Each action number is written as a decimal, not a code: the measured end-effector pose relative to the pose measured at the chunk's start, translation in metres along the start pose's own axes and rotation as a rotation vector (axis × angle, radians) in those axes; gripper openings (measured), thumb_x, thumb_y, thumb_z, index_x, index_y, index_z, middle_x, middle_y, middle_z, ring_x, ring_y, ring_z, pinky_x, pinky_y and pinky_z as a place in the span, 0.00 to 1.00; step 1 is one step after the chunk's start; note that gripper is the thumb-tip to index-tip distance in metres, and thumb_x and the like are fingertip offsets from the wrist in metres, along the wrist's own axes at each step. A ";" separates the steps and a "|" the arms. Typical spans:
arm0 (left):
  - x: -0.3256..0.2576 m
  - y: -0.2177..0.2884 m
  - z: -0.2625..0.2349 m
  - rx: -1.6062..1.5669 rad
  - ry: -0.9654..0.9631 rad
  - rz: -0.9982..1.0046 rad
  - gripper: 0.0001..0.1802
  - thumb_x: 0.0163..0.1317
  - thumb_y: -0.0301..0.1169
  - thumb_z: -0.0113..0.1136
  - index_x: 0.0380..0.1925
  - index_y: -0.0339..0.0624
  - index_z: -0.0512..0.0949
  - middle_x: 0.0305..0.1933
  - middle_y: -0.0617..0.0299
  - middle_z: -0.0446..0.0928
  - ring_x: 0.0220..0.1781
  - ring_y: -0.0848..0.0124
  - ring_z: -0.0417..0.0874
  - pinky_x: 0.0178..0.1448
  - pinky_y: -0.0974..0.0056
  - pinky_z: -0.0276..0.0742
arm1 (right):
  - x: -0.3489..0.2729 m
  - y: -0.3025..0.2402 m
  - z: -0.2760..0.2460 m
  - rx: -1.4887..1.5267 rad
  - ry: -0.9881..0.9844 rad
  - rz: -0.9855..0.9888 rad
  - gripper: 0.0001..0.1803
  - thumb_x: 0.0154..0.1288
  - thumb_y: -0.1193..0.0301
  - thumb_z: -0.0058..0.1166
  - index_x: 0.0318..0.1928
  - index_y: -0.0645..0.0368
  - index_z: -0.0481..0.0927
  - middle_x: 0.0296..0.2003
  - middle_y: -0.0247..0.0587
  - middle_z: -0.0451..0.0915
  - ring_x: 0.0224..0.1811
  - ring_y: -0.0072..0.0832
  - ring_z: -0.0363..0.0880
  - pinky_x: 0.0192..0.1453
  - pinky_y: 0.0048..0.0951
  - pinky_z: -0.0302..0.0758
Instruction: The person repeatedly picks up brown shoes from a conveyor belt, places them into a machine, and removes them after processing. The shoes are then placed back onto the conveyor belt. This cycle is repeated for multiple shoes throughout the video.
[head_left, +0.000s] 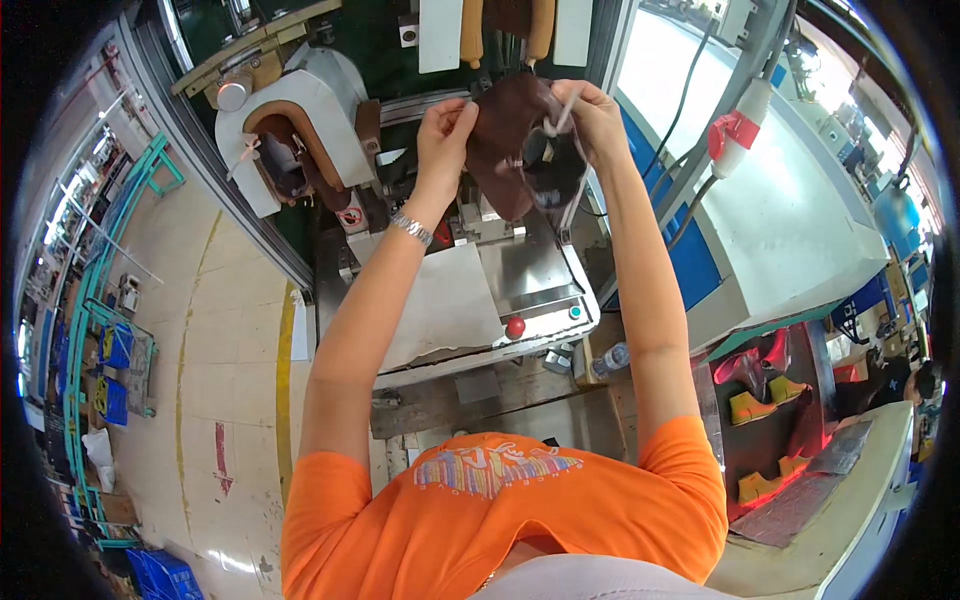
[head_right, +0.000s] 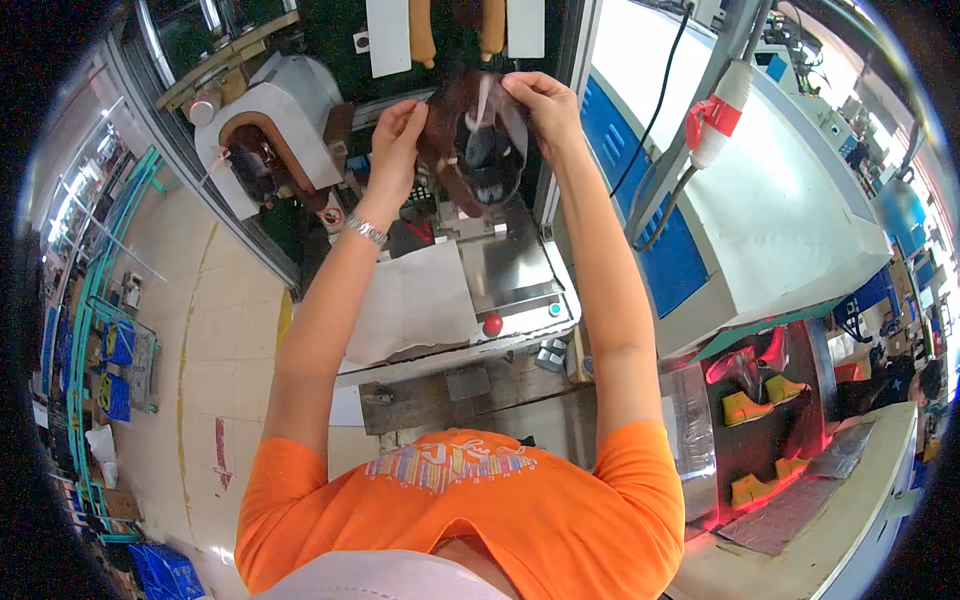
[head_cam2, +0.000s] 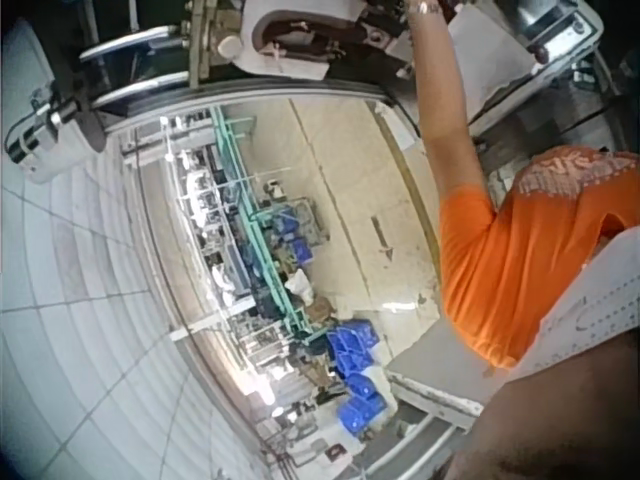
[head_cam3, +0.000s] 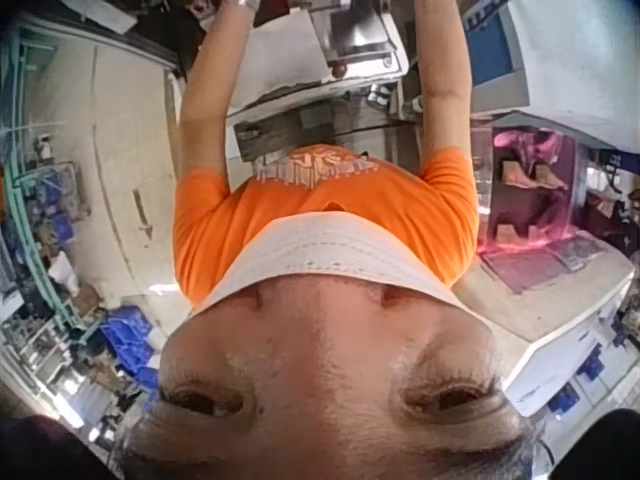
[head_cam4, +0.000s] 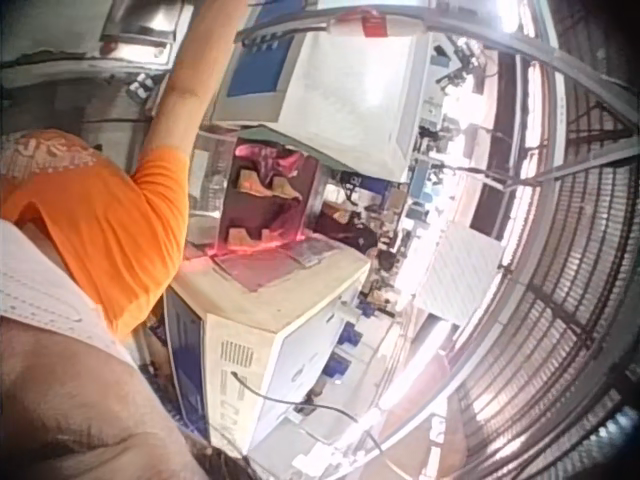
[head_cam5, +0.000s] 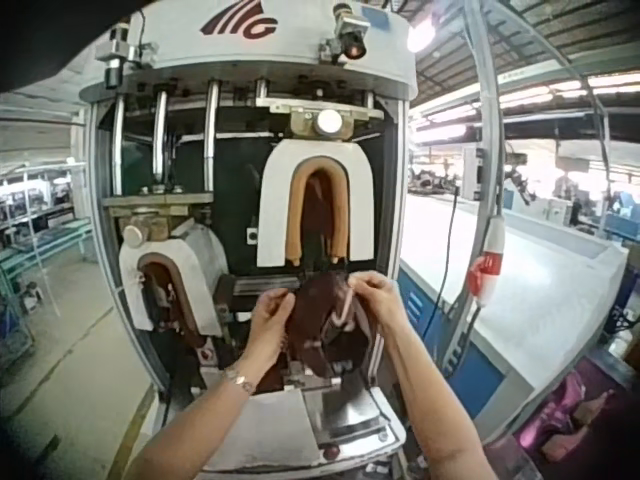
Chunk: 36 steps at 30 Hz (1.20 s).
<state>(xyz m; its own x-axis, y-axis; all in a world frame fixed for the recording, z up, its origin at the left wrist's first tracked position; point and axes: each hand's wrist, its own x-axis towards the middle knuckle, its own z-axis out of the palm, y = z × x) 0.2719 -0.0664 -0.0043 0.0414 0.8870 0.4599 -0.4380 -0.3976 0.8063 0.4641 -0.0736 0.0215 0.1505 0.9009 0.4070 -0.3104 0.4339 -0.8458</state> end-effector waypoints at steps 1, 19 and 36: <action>0.009 -0.012 -0.002 -0.060 0.036 0.004 0.11 0.58 0.31 0.57 0.35 0.38 0.68 0.31 0.66 0.72 0.33 0.80 0.71 0.40 0.75 0.67 | 0.008 0.006 0.000 0.010 0.015 0.004 0.04 0.54 0.76 0.56 0.31 0.64 0.79 0.28 0.35 0.79 0.29 0.20 0.75 0.35 0.20 0.73; -0.101 0.067 0.050 1.247 -0.423 0.468 0.27 0.50 0.32 0.58 0.50 0.35 0.65 0.48 0.55 0.67 0.30 0.66 0.76 0.40 0.63 0.69 | -0.140 0.133 -0.023 0.638 -0.092 0.582 0.25 0.64 0.53 0.43 0.53 0.57 0.69 0.48 0.41 0.73 0.49 0.29 0.72 0.51 0.30 0.70; -0.128 -0.015 0.035 1.332 -0.423 0.397 0.36 0.47 0.26 0.57 0.59 0.39 0.56 0.57 0.53 0.59 0.40 0.61 0.72 0.42 0.62 0.72 | -0.089 0.206 -0.028 0.664 0.100 0.493 0.25 0.62 0.55 0.45 0.53 0.58 0.70 0.48 0.42 0.73 0.49 0.30 0.72 0.51 0.30 0.70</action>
<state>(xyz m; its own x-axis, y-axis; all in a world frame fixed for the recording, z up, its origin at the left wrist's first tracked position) 0.3052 -0.1824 -0.0625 0.4780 0.6283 0.6138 0.6495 -0.7233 0.2346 0.4132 -0.0640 -0.1986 -0.0747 0.9971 -0.0165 -0.8468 -0.0721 -0.5270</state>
